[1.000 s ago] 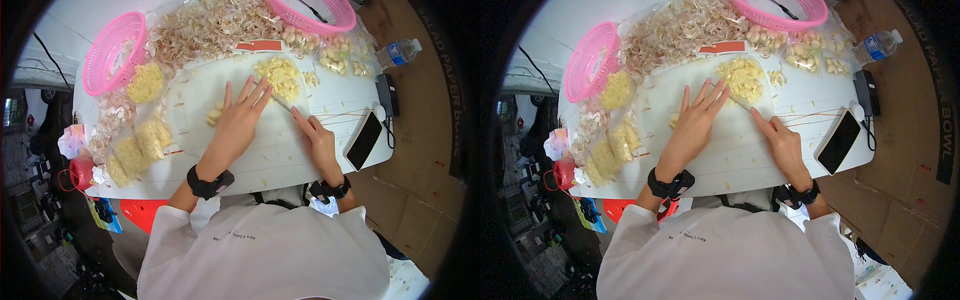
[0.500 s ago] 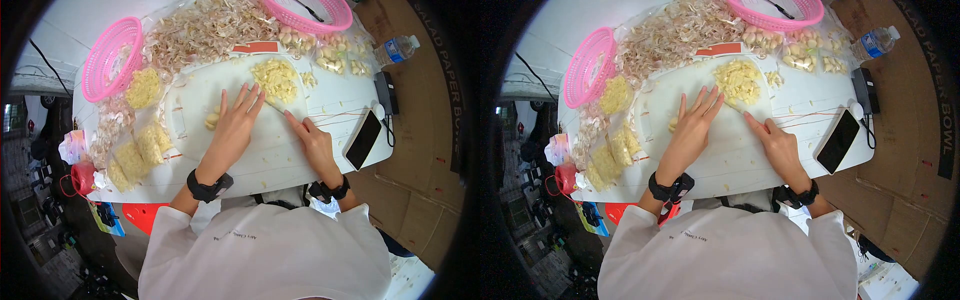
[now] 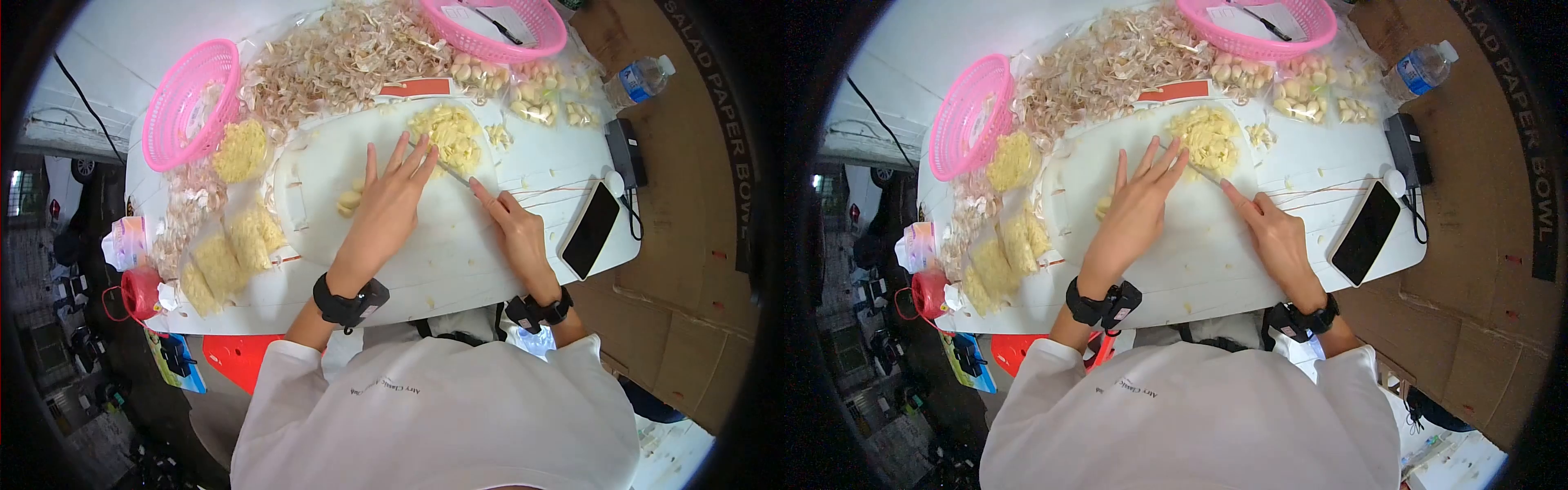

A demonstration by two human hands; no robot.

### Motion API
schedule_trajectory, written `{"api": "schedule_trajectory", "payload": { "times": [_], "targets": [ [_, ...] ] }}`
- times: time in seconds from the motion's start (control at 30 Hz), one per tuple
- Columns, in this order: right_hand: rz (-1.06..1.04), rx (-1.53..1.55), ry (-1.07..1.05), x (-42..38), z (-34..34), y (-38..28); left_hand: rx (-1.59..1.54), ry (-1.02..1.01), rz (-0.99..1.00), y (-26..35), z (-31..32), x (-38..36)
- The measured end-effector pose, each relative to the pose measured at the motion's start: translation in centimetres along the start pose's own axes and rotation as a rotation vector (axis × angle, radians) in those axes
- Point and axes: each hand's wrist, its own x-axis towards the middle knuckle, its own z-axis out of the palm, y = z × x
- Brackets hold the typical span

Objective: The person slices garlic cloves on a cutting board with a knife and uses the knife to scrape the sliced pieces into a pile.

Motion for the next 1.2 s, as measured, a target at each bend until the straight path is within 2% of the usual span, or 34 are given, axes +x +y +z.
{"api": "schedule_trajectory", "payload": {
  "times": [0.37,0.67,0.93,1.2],
  "targets": [
    [-0.021,-0.063,-0.048,0.0,0.3,0.0,0.009,-0.026,-0.018,-0.4,0.8,-0.3],
    [0.02,-0.004,0.072,0.9,-0.6,-0.3,0.027,0.059,0.017,0.7,-0.5,1.2],
    [-0.001,-0.027,0.019,1.6,0.1,0.6,0.071,-0.038,-0.025,-0.3,0.5,2.2],
    [0.035,-0.073,-0.056,1.6,0.6,0.4,0.057,0.012,-0.003,-0.8,1.3,2.1]
  ]
}}
